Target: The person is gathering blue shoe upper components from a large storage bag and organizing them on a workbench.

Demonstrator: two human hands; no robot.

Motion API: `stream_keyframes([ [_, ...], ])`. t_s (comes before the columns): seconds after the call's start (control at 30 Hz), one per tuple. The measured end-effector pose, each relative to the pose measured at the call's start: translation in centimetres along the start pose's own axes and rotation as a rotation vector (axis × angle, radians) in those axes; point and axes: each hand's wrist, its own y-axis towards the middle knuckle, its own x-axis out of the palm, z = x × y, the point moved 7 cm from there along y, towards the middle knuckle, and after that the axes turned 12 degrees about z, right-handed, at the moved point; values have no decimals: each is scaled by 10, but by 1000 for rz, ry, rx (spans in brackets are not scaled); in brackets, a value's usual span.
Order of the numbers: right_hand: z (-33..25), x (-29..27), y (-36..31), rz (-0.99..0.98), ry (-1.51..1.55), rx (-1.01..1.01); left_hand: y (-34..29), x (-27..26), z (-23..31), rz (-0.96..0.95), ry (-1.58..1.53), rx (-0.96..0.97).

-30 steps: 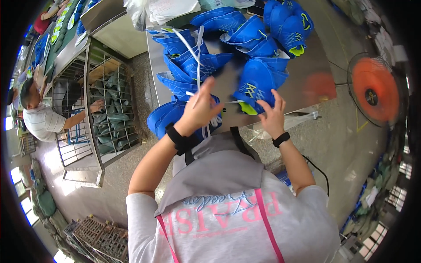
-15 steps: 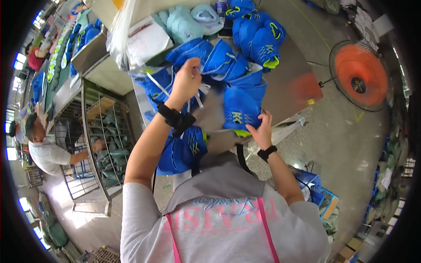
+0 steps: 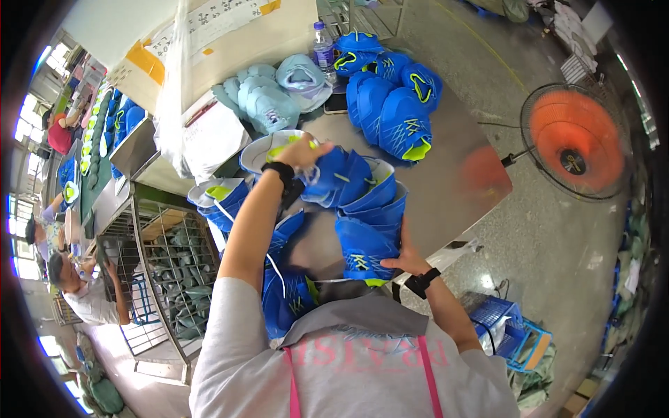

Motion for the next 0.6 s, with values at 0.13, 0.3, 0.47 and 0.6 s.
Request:
stream_keyframes([
  [0.13,-4,-6,10,-49,96,39,-29,11,38,-54,124,-6],
  [0.3,11,-8,34,173,370,407,-34,12,25,-171,192,-120],
  [0.47,-1,21,48,25,226,184,-41,18,16,-64,130,-121],
  [0.6,-23,33,44,152,485,286,-54,6,22,32,-80,-105],
])
